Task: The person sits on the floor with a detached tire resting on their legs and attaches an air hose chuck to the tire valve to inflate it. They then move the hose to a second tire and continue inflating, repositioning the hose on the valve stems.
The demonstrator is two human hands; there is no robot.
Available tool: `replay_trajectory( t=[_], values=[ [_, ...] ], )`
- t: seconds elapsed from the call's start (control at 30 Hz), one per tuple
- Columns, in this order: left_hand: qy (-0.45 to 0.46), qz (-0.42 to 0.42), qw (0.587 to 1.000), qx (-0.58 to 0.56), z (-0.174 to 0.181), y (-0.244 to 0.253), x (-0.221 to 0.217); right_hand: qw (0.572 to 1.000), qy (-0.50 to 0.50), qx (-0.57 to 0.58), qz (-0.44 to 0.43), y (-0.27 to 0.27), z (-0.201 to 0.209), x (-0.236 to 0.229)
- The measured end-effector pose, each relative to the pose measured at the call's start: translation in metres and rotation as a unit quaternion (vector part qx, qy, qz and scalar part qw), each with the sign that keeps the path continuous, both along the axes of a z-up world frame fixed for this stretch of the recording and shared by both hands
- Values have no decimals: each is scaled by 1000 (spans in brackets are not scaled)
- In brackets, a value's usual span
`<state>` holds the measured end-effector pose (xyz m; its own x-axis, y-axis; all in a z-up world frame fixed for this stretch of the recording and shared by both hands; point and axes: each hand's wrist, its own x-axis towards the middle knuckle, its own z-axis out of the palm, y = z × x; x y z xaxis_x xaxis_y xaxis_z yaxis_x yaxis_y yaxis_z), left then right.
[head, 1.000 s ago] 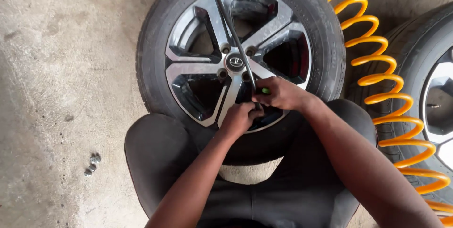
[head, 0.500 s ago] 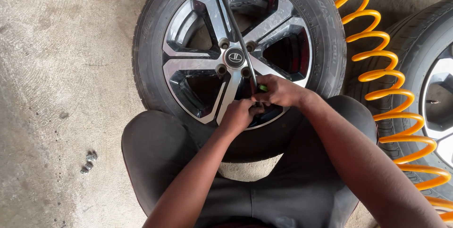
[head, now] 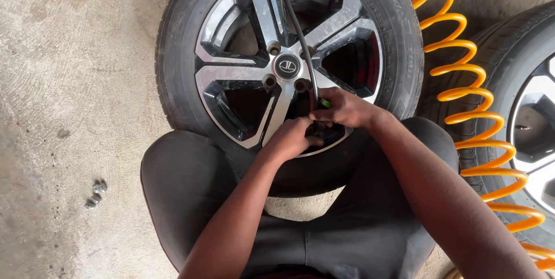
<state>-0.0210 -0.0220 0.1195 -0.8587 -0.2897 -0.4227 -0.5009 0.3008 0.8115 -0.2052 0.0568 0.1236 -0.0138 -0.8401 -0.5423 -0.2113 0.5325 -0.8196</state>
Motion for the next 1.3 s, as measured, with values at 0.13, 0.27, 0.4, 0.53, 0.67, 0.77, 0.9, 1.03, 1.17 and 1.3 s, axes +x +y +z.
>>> replay_trajectory(
  t=[0.13,0.27,0.4,0.53,0.67,0.77,0.9,1.03,1.17,1.3],
  values=[
    [-15,-8,1000,15,-9,-4,-3,1000,-13,1,-3,0,-5,-2],
    [-30,-14,999,14,-25,-6,-3,1000,-9,12,-2,0,-3,-1],
    [-29,-20,999,23,-29,-9,-4,1000,-3,27,-6,-1,-2,0],
    [-36,-14,999,26,-24,-5,-6,999,-21,25,-12,1,-4,0],
    [-50,-1,999,11,-27,-7,-7,998,-57,5,-21,0,-7,0],
    [-55,0,998,5,-30,-7,-8,999,-43,3,-17,-1,-3,1],
    [-69,6,998,12,-24,-6,-11,1000,-7,29,-8,-4,8,3],
    [-74,7,997,21,-24,-7,-10,1000,-14,25,-11,-4,6,4],
    [-70,6,997,22,-20,-9,-11,999,-15,29,-12,-3,2,2],
    [-82,4,996,26,-19,-9,-12,999,-22,27,-13,-2,0,2]
  ],
)
